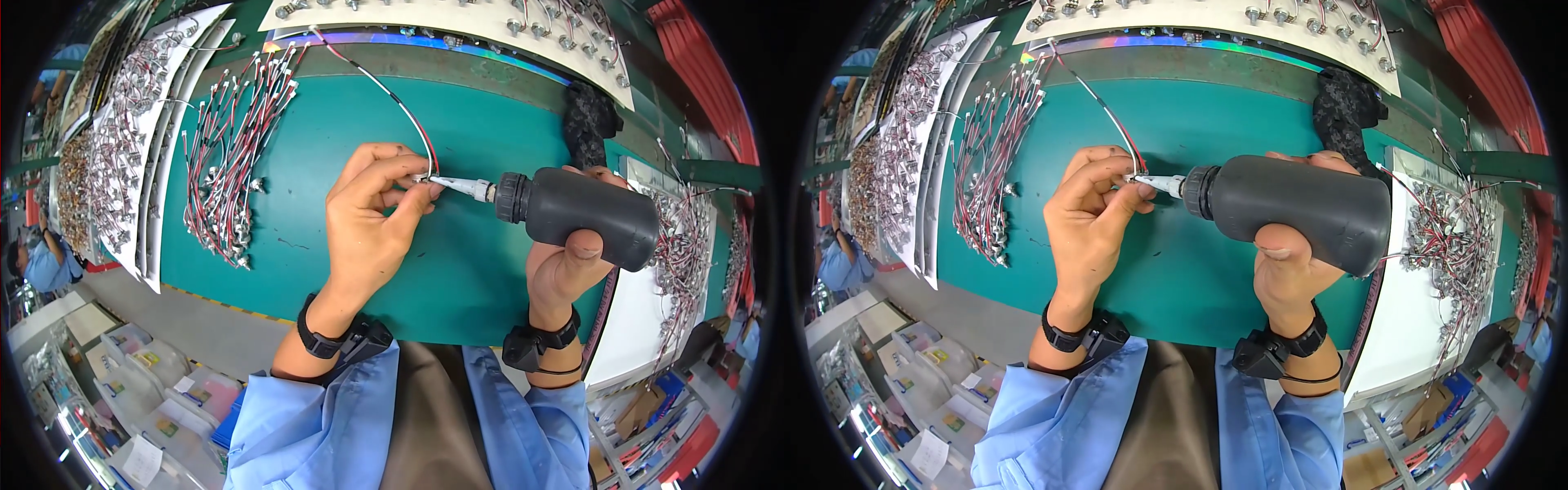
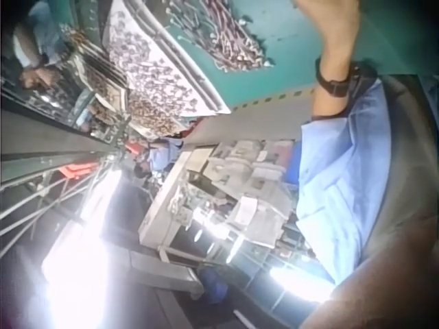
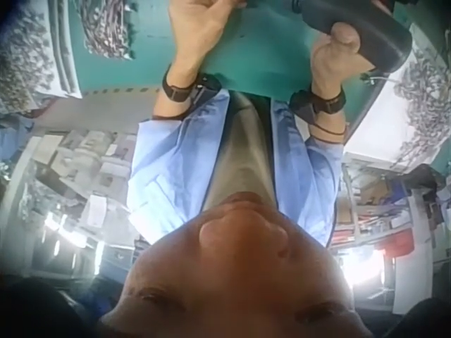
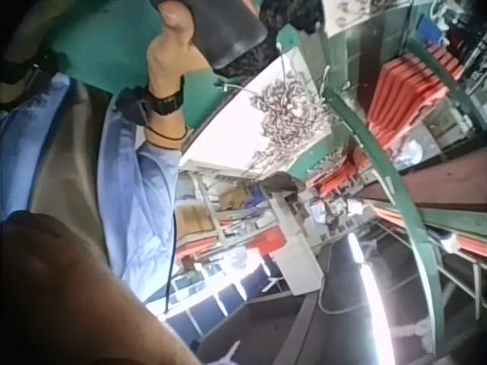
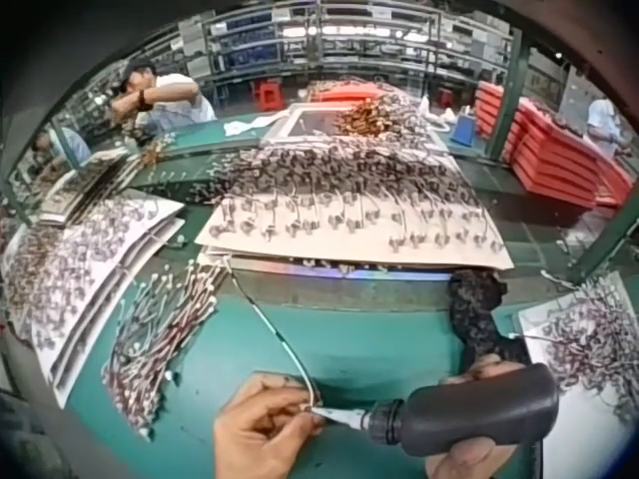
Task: The person picks up a wire assembly, applies glue to the component using a squeeze bottle, and places it onto a board. This process is repeated for several assemblies, with the person occasionally wiping the bottle tip with a cloth.
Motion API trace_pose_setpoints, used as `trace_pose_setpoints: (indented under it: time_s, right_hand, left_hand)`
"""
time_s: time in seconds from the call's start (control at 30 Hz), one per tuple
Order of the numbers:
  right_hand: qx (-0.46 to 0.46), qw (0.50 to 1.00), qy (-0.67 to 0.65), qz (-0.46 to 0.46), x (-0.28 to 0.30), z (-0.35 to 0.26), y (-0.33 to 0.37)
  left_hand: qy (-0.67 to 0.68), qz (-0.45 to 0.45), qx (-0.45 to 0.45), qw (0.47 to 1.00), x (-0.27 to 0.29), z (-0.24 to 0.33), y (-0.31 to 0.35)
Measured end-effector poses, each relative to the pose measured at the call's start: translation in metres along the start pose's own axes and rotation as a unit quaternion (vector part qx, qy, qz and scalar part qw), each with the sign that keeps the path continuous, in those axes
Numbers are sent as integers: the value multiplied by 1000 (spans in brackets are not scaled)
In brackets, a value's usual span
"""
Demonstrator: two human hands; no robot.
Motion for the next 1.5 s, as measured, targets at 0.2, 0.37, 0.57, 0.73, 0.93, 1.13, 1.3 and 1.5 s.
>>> trace_pose_setpoints:
  time_s: [0.2, 0.37, 0.57, 0.73, 0.93, 1.13, 1.3, 1.5]
  right_hand:
    - [-16, 1000, -19, 8, 0, 1, 2]
    - [-9, 1000, -12, -1, 0, -1, 1]
    - [3, 1000, 20, -14, -2, -4, 1]
    - [12, 1000, 16, -9, -1, -4, 1]
    - [-14, 998, -43, 45, 7, 1, 1]
    - [-8, 999, -34, 40, 6, 0, 0]
    - [-4, 999, -29, 36, 6, 0, 0]
    - [-4, 999, -30, 28, 6, 0, 0]
  left_hand:
    - [-12, -12, -6, 1000, -2, 1, 1]
    - [7, 0, -2, 1000, -1, 1, 0]
    - [5, 2, -2, 1000, -1, 1, 0]
    - [3, 1, -3, 1000, -1, 1, 0]
    - [6, -2, -4, 1000, -2, 2, 0]
    - [14, -6, 1, 1000, -2, 1, 0]
    - [28, -10, 9, 1000, -3, 0, 0]
    - [43, -11, 11, 999, -3, -1, 0]
Point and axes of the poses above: each hand's wrist, its own y-axis away from the middle knuckle, its own x-axis out of the back of the hand, z = x × y, the point moved 10 cm from there along -y, towards the middle knuckle
